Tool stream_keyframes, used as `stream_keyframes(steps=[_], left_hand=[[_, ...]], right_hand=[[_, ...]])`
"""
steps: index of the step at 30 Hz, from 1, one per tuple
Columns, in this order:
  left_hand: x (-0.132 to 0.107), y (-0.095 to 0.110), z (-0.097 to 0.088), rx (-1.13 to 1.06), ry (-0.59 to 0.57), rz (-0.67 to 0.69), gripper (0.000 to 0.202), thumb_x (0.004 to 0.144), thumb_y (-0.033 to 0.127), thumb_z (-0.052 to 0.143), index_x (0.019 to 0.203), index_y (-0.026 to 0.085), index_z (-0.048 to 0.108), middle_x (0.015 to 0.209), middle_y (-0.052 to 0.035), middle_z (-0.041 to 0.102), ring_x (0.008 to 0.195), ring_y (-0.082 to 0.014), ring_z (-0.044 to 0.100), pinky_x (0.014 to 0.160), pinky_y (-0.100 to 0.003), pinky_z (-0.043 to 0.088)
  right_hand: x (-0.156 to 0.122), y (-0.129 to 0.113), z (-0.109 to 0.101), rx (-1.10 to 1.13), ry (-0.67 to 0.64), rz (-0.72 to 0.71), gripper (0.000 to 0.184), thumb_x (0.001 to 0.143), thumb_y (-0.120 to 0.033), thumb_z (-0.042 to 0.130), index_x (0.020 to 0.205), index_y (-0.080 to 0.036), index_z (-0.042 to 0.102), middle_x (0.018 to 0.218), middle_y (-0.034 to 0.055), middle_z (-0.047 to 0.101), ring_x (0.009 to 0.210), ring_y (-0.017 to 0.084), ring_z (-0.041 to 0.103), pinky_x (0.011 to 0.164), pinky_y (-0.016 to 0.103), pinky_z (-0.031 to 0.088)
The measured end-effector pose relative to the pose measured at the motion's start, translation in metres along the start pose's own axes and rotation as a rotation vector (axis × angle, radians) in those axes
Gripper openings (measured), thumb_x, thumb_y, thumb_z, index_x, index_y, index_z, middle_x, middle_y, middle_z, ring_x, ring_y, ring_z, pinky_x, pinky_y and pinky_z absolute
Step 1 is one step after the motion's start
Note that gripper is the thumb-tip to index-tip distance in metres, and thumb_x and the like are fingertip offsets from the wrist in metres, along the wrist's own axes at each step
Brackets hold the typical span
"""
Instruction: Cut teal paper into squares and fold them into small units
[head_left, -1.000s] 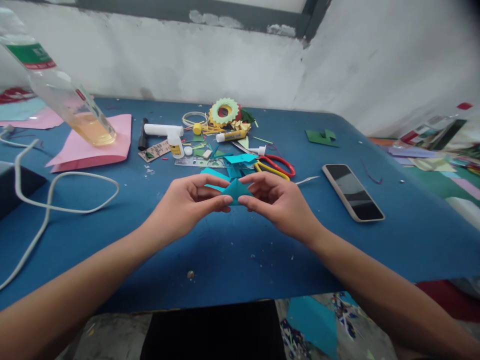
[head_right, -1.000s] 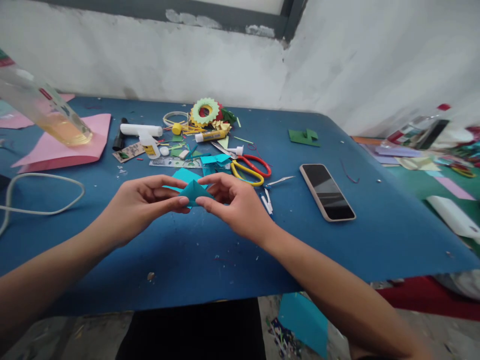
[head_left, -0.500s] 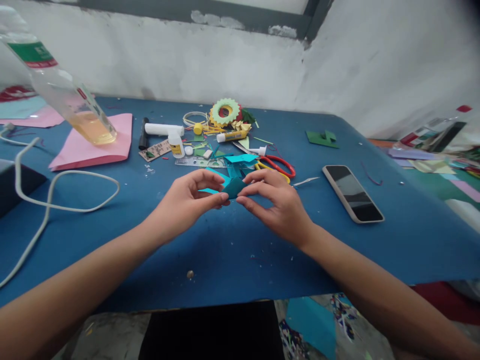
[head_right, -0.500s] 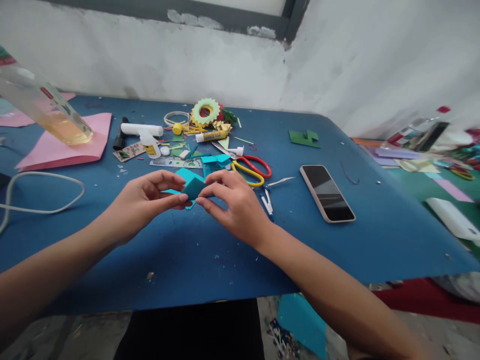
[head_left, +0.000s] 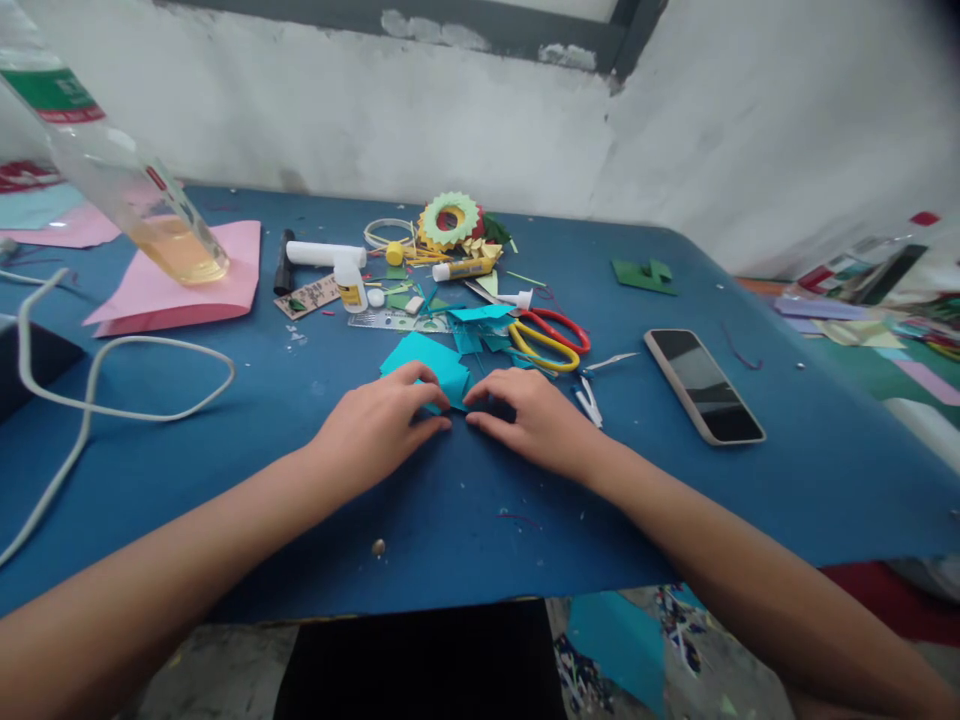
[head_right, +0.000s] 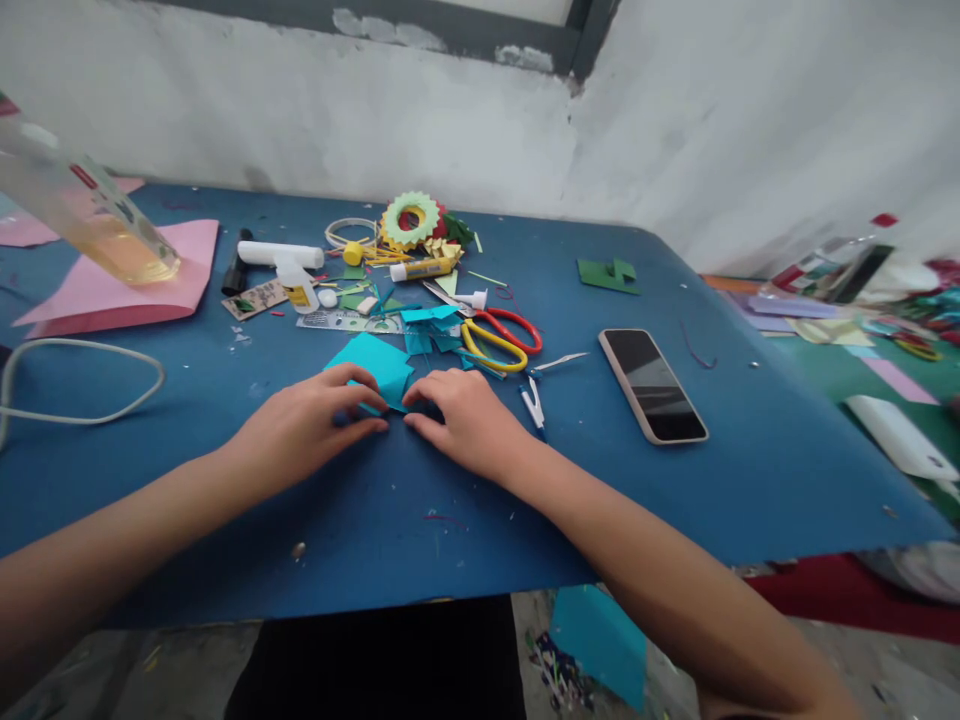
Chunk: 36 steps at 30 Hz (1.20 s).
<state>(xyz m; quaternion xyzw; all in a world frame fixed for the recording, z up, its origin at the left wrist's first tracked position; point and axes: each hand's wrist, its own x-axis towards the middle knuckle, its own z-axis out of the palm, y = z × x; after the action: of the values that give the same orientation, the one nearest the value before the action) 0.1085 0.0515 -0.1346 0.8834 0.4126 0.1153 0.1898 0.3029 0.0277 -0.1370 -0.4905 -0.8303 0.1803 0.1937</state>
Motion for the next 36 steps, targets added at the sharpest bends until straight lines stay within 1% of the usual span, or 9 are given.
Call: stream_keyframes(steps=[4, 8, 11, 14, 18, 23, 29, 32, 36], left_hand=[[-0.002, 0.001, -0.001, 0.136, -0.026, 0.019, 0.026, 0.087, 0.041, 0.047, 0.093, 0.025, 0.066, 0.104, -0.0015, 0.060, 0.084, -0.0210, 0.061, 0.062, -0.029, 0.044], [0.001, 0.001, 0.001, 0.101, 0.086, 0.037, 0.025, 0.088, 0.037, 0.046, 0.089, 0.021, 0.064, 0.094, -0.0022, 0.063, 0.087, -0.0207, 0.059, 0.067, -0.029, 0.042], [0.005, -0.002, 0.005, 0.047, 0.136, -0.025, 0.021, 0.087, 0.036, 0.049, 0.090, 0.019, 0.061, 0.087, -0.0021, 0.064, 0.080, -0.0188, 0.059, 0.063, -0.027, 0.041], [0.009, -0.006, 0.007, -0.009, 0.084, -0.061, 0.017, 0.085, 0.034, 0.052, 0.090, 0.020, 0.062, 0.082, -0.0004, 0.065, 0.071, -0.0162, 0.058, 0.058, -0.025, 0.038], [0.008, -0.004, 0.004, -0.025, 0.052, -0.055, 0.020, 0.086, 0.035, 0.050, 0.089, 0.022, 0.063, 0.080, -0.0004, 0.064, 0.072, -0.0168, 0.058, 0.058, -0.026, 0.037], [0.002, 0.003, -0.003, 0.007, 0.028, 0.007, 0.013, 0.081, 0.031, 0.057, 0.087, 0.021, 0.063, 0.090, -0.0014, 0.063, 0.086, -0.0195, 0.057, 0.067, -0.028, 0.040], [0.001, 0.005, -0.003, -0.042, -0.177, 0.023, 0.009, 0.079, 0.029, 0.062, 0.081, 0.021, 0.065, 0.083, -0.0001, 0.064, 0.077, -0.0167, 0.058, 0.064, -0.026, 0.039], [0.001, 0.006, -0.003, -0.071, -0.187, 0.003, 0.008, 0.079, 0.026, 0.061, 0.078, 0.020, 0.064, 0.081, -0.0001, 0.064, 0.074, -0.0154, 0.057, 0.062, -0.025, 0.038], [0.000, 0.006, -0.003, -0.085, -0.164, -0.007, 0.009, 0.081, 0.026, 0.056, 0.079, 0.020, 0.062, 0.079, 0.0003, 0.064, 0.071, -0.0148, 0.056, 0.060, -0.024, 0.037]], right_hand=[[0.002, 0.001, 0.000, 0.015, 0.002, 0.027, 0.009, 0.082, -0.022, 0.061, 0.087, -0.015, 0.065, 0.087, 0.0056, 0.066, 0.082, 0.019, 0.057, 0.075, 0.033, 0.039], [0.004, 0.004, 0.001, 0.012, 0.001, 0.016, 0.011, 0.085, -0.018, 0.055, 0.084, -0.016, 0.066, 0.089, 0.0057, 0.066, 0.085, 0.019, 0.056, 0.077, 0.033, 0.038], [0.004, 0.007, 0.002, 0.024, 0.012, -0.023, 0.012, 0.086, -0.013, 0.053, 0.085, -0.016, 0.065, 0.087, 0.0052, 0.067, 0.081, 0.018, 0.056, 0.075, 0.033, 0.039], [0.004, 0.008, 0.003, 0.044, 0.041, -0.059, 0.015, 0.085, -0.008, 0.051, 0.086, -0.015, 0.064, 0.085, 0.0054, 0.067, 0.079, 0.018, 0.057, 0.075, 0.032, 0.040], [0.004, 0.008, 0.002, 0.110, 0.052, -0.069, 0.019, 0.085, -0.005, 0.048, 0.091, -0.015, 0.063, 0.088, 0.0055, 0.068, 0.082, 0.017, 0.058, 0.074, 0.030, 0.042], [0.004, 0.007, -0.002, 0.202, -0.081, -0.102, 0.021, 0.083, -0.004, 0.049, 0.096, -0.016, 0.061, 0.093, 0.0047, 0.068, 0.085, 0.015, 0.059, 0.074, 0.028, 0.043], [0.000, 0.003, -0.002, -0.011, -0.136, -0.144, 0.013, 0.085, -0.016, 0.054, 0.093, -0.017, 0.064, 0.090, 0.0059, 0.065, 0.086, 0.019, 0.057, 0.079, 0.037, 0.036], [-0.003, -0.001, -0.003, -0.095, -0.104, -0.176, 0.015, 0.082, -0.028, 0.060, 0.093, -0.018, 0.066, 0.093, 0.0073, 0.061, 0.089, 0.022, 0.055, 0.081, 0.039, 0.034], [-0.003, -0.003, -0.004, -0.083, -0.125, -0.186, 0.010, 0.083, -0.025, 0.060, 0.084, -0.016, 0.065, 0.090, 0.0067, 0.061, 0.086, 0.020, 0.056, 0.079, 0.035, 0.035]])
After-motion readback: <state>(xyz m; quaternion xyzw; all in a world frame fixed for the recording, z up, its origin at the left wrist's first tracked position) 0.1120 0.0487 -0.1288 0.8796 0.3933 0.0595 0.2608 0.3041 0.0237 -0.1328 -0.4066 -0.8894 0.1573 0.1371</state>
